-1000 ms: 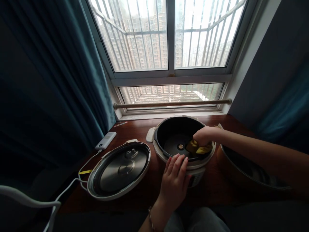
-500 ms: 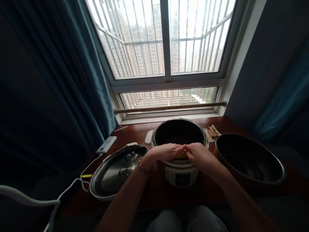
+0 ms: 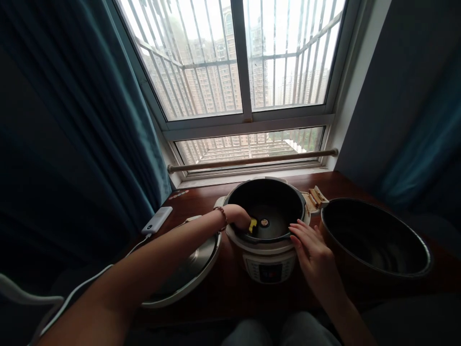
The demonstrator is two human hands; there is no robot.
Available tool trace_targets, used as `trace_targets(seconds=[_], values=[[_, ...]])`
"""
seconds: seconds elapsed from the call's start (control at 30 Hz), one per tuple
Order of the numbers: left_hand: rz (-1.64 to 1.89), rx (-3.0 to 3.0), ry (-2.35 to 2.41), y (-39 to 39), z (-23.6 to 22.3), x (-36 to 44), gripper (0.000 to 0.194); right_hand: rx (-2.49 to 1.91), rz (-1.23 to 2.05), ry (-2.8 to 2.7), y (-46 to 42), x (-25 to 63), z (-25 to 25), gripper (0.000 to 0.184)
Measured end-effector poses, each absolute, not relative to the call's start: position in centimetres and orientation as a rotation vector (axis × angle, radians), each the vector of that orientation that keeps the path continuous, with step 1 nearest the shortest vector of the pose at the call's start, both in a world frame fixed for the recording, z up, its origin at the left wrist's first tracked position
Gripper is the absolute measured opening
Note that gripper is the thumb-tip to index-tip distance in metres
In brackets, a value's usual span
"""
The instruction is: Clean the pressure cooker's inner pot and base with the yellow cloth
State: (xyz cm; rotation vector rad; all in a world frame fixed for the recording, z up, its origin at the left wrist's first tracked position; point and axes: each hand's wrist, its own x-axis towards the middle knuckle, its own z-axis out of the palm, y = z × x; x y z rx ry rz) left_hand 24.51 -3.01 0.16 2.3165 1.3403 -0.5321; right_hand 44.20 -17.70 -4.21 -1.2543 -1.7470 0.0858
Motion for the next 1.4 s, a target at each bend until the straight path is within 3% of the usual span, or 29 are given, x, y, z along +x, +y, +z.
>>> trace_targets(seconds=[0.13,0.23,0.47,0.77,1.0,1.27,1.4], values=[[-0.773,2.536,1.371,-0.4,0.3,23.7,0.015,-1.194,0.056,-1.709,-17.1,44.7,-4.9,0.020],[-0.662,2.787,1.319,1.1,1.0,24.4,0.013,-1.162,0.037,-1.702,-16.9,44.8,-5.2,0.022],[-0.274,3.056,1.291,2.3,2.2,24.8,0.041,-1.158,0.073,-1.696,-16.9,44.8,-5.1,0.023],[-0.161,2.630,1.880,-1.2,3.8,23.2,0.035,-1.161,0.111,-1.696,-17.0,44.9,-4.7,0.026],[-0.138,2.363,1.877,-7.6,6.5,21.4,0.038,-1.186,0.140,-1.706,-17.4,44.7,-4.3,0.026],[0.723,2.093,1.971,-17.5,3.4,24.8,0.044,-1.305,0.047,-1.704,-17.7,42.3,-2.0,0.027],[1.089,2.036,1.652,-19.7,2.6,27.6,0.037,-1.095,0.161,-1.823,-17.6,39.8,0.6,0.035]])
